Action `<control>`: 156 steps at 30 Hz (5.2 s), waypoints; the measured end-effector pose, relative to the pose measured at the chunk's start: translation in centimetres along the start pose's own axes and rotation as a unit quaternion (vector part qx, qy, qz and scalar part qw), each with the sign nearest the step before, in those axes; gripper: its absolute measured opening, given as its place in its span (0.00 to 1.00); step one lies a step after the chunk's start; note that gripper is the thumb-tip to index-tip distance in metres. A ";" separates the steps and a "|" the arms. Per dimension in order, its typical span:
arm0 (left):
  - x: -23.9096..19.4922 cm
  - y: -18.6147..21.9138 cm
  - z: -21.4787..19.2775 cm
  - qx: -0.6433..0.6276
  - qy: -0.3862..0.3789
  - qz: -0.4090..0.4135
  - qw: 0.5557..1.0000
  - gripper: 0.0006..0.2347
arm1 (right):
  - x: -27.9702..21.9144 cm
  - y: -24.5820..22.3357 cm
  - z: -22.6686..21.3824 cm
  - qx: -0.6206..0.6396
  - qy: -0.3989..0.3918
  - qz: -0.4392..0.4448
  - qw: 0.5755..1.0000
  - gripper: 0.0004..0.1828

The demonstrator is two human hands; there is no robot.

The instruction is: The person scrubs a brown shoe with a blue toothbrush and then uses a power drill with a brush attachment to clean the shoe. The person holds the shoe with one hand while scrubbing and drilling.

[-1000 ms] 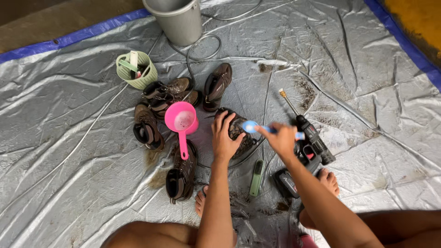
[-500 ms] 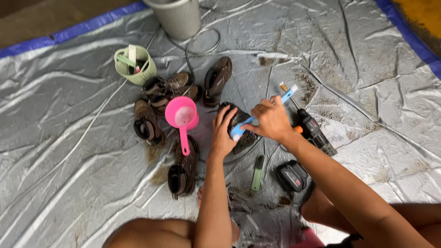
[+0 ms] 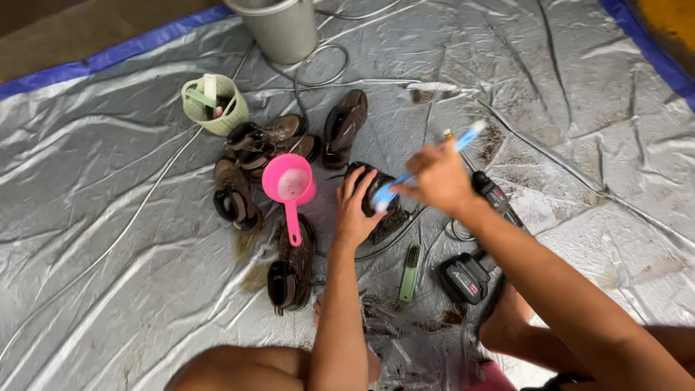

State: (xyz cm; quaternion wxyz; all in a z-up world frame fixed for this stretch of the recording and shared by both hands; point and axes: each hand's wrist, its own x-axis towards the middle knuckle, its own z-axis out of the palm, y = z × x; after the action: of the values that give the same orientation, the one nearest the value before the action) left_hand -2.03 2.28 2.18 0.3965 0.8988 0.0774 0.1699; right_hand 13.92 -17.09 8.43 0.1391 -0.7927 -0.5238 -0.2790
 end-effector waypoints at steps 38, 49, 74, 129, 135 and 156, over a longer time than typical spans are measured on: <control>0.3 -1.0 -0.1 -0.155 0.067 -0.073 0.983 0.18 | -0.4 -1.9 2.6 0.025 0.025 -0.017 0.999 0.26; 1.4 0.4 -0.6 -0.192 0.060 -0.066 0.977 0.18 | -1.2 -1.0 1.7 0.031 0.049 0.051 0.997 0.28; 0.9 -1.6 0.7 -0.170 0.085 -0.014 0.982 0.15 | -1.1 -1.7 3.1 0.019 0.035 -0.024 0.999 0.29; 0.7 0.0 0.0 -0.102 0.168 -0.055 0.979 0.16 | -6.2 -5.7 10.6 0.030 -0.056 -0.021 0.998 0.32; 0.0 -1.8 0.7 -0.187 0.277 -0.200 0.921 0.17 | -1.9 0.9 1.8 -0.033 -0.053 0.134 0.989 0.32; -2.9 -3.4 0.9 -0.040 -0.002 -0.177 0.983 0.49 | -5.3 -13.0 -1.5 0.315 -0.352 0.419 0.775 0.33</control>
State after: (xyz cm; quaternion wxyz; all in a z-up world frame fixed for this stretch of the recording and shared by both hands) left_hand -4.42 3.18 -1.62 0.4557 0.8548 0.2280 0.0985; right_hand 0.07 -16.54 5.58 0.2900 -0.8887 -0.2106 0.2857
